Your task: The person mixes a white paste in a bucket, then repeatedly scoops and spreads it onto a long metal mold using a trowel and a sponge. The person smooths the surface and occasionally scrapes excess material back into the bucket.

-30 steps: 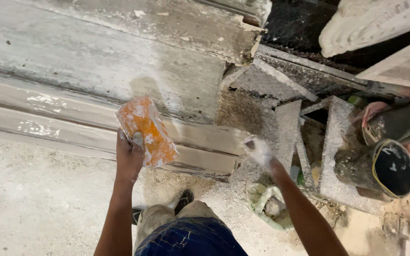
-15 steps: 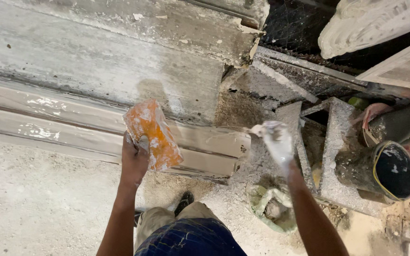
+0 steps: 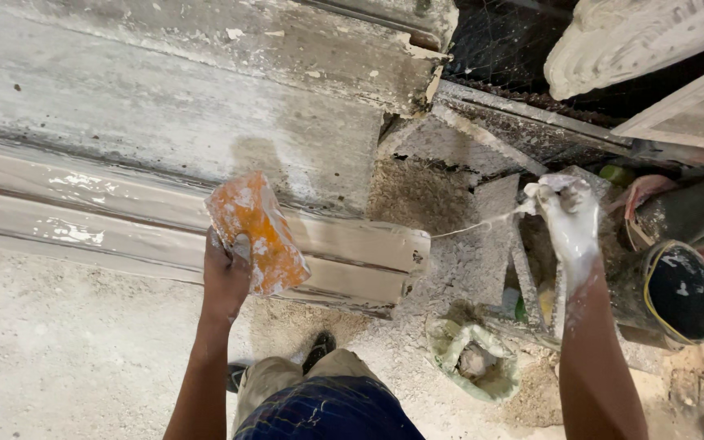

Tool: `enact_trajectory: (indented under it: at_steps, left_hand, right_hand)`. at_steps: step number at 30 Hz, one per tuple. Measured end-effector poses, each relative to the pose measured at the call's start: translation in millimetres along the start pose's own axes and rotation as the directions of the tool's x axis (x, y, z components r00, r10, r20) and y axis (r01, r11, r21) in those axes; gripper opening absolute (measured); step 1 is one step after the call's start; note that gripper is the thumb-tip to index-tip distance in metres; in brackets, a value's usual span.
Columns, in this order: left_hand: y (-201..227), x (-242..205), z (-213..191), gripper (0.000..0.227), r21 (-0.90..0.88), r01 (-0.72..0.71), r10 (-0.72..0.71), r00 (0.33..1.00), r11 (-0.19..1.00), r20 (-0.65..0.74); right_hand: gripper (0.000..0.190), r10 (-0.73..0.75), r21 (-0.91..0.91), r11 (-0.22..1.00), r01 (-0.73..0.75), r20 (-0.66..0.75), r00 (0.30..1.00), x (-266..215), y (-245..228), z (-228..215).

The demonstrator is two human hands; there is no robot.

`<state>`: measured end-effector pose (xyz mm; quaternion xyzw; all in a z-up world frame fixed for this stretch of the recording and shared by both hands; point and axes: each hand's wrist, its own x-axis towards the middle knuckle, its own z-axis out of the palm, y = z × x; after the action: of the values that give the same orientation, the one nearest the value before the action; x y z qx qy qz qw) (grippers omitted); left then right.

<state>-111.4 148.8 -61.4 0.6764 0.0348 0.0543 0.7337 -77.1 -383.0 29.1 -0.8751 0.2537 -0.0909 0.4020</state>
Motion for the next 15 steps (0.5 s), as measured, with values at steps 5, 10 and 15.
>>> enact_trajectory:
  at_steps: [5, 10, 15]
  left_hand:
    - [5, -1, -7, 0.039, 0.046, -0.004, 0.004, 1.000, 0.999, 0.001]
    - [5, -4, -12, 0.036, 0.078, -0.005, 0.006, 1.000, 0.997, -0.013]
    - [-1, -5, -10, 0.036, 0.137, -0.040, 0.042, 0.999, 0.990, -0.012]
  right_hand:
    - [0.016, -0.049, -0.073, 0.996, 0.049, -0.006, 0.999, 42, 13, -17]
    - [0.026, 0.430, 0.667, 0.641, -0.380, 0.097, 0.897, 92, 38, -16]
    - [0.023, 0.161, 0.924, 0.294, -0.246, 0.206, 0.965, 97, 64, 44]
